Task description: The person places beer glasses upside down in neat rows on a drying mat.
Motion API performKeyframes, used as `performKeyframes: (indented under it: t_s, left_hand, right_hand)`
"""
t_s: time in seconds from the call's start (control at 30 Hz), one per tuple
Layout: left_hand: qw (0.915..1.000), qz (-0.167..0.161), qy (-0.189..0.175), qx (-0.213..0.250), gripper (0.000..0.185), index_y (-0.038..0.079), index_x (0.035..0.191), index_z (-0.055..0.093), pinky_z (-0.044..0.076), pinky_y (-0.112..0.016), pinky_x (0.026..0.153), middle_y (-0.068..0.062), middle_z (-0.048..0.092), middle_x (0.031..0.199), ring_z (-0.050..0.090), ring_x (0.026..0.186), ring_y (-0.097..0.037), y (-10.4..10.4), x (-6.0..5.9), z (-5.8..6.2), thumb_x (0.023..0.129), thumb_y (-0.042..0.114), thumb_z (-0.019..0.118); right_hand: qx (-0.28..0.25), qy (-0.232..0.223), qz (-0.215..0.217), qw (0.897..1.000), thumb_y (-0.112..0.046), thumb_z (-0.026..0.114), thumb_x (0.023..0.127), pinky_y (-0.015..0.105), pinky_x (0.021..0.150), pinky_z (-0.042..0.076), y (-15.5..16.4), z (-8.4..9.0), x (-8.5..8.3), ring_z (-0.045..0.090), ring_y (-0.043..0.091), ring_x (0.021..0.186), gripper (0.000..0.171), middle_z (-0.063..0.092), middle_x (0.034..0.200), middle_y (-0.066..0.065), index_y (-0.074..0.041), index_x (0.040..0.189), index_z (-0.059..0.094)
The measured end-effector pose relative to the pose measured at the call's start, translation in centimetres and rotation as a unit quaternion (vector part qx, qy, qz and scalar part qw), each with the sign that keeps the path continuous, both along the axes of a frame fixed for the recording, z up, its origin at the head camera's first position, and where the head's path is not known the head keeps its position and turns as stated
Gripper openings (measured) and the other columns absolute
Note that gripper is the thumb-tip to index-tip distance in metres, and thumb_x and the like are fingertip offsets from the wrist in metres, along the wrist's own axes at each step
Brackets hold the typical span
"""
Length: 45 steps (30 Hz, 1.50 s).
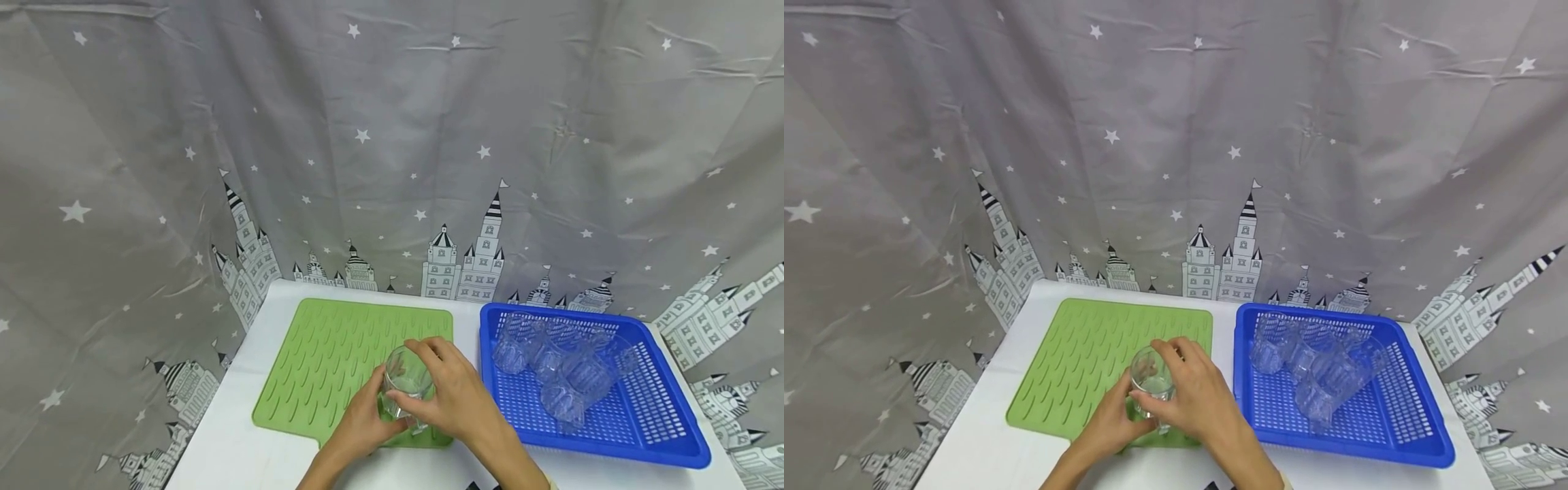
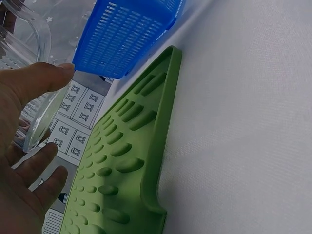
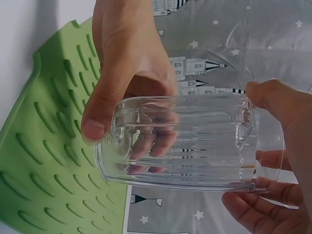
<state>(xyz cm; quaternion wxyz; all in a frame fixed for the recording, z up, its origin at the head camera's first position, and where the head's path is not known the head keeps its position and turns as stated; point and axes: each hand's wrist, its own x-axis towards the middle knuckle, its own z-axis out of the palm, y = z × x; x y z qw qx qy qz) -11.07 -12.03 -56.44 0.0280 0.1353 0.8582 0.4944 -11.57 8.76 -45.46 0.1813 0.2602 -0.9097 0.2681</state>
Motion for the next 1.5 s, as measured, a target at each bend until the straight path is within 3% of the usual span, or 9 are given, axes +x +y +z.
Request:
performKeyframes:
  t_s: [0.17, 0.37, 0.53, 0.77, 0.9, 1.13, 1.33, 1.5]
  left_hand:
    - [1.0000, -0.002, -0.006, -0.002, 0.089, 0.040, 0.154, 0.045, 0.048, -0.065, 0.119, 0.007, 0.065, 0.149, 0.060, 0.143, -0.026, 0.1, 0.0, 0.1, 0.080, 0.033, 0.095]
    - [0.9999, -0.005, -0.012, -0.005, 0.093, 0.041, 0.157, 0.042, 0.048, -0.065, 0.119, 0.004, 0.063, 0.151, 0.060, 0.143, -0.029, -0.1, 0.1, 0.0, 0.081, 0.029, 0.094]
    - [0.9999, -0.004, -0.002, -0.015, 0.092, 0.034, 0.157, 0.044, 0.052, -0.061, 0.117, 0.002, 0.065, 0.149, 0.063, 0.139, -0.027, -0.2, 0.0, 0.2, 0.080, 0.027, 0.094]
    - [0.9992, 0.019, 0.023, -0.027, 0.091, 0.023, 0.154, 0.049, 0.054, -0.058, 0.116, 0.001, 0.064, 0.151, 0.063, 0.140, -0.027, -0.3, 0.0, 0.7, 0.077, 0.024, 0.097]
    - [0.9990, 0.026, 0.026, -0.024, 0.091, 0.027, 0.153, 0.051, 0.057, -0.052, 0.113, 0.004, 0.064, 0.151, 0.065, 0.137, -0.023, -0.3, 0.1, 1.1, 0.075, 0.027, 0.099]
    - [0.9987, 0.016, 0.043, -0.024, 0.094, 0.037, 0.150, 0.056, 0.057, -0.044, 0.113, 0.016, 0.066, 0.143, 0.067, 0.128, -0.013, -0.9, -0.1, 1.8, 0.069, 0.019, 0.099]
    - [0.9962, 0.001, 0.080, -0.034, 0.094, 0.037, 0.148, 0.059, 0.060, -0.045, 0.110, 0.017, 0.067, 0.135, 0.067, 0.122, -0.009, -1.5, -0.1, 2.7, 0.066, 0.024, 0.102]
    - [0.9952, -0.010, 0.097, -0.005, 0.089, 0.035, 0.145, 0.061, 0.058, -0.049, 0.114, 0.017, 0.068, 0.133, 0.068, 0.125, -0.010, -2.0, -0.2, 3.2, 0.067, 0.029, 0.104]
  right_hand:
    - [0.000, 0.006, 0.004, 1.000, -0.059, 0.089, 0.082, 0.035, 0.094, 0.066, 0.3, -0.2, 0.0, 0.070, 0.013, 0.109, 0.076, 0.069, 0.125, 0.000, -0.022, 0.143, 0.064]
    - [-0.007, 0.008, 0.014, 1.000, -0.058, 0.089, 0.083, 0.033, 0.092, 0.065, 0.6, -0.5, 0.0, 0.070, 0.013, 0.108, 0.076, 0.070, 0.125, 0.000, -0.020, 0.144, 0.064]
    - [-0.018, 0.003, 0.017, 1.000, -0.056, 0.088, 0.084, 0.035, 0.093, 0.065, 1.0, -0.6, 0.0, 0.070, 0.014, 0.111, 0.076, 0.071, 0.126, 0.002, -0.019, 0.145, 0.063]
    - [-0.044, -0.045, 0.009, 0.998, -0.051, 0.085, 0.090, 0.037, 0.092, 0.065, 1.8, -0.8, 0.1, 0.071, 0.015, 0.110, 0.074, 0.069, 0.137, 0.001, -0.020, 0.151, 0.058]
    - [-0.055, -0.083, 0.007, 0.995, -0.049, 0.080, 0.095, 0.034, 0.087, 0.065, 2.7, -0.7, 0.2, 0.071, 0.013, 0.107, 0.072, 0.066, 0.144, 0.001, -0.022, 0.156, 0.053]
    - [-0.065, -0.153, 0.000, 0.986, -0.051, 0.073, 0.100, 0.039, 0.093, 0.064, 4.3, -1.0, 0.2, 0.071, 0.015, 0.115, 0.071, 0.061, 0.152, 0.000, -0.026, 0.161, 0.047]
    - [-0.072, -0.166, -0.016, 0.983, -0.050, 0.071, 0.102, 0.041, 0.093, 0.065, 5.2, -1.6, 0.1, 0.071, 0.018, 0.116, 0.065, 0.060, 0.154, 0.001, -0.029, 0.159, 0.048]
    - [-0.077, -0.164, -0.024, 0.983, -0.048, 0.069, 0.104, 0.041, 0.091, 0.065, 5.6, -2.0, 0.1, 0.071, 0.020, 0.117, 0.061, 0.059, 0.156, -0.001, -0.026, 0.158, 0.050]
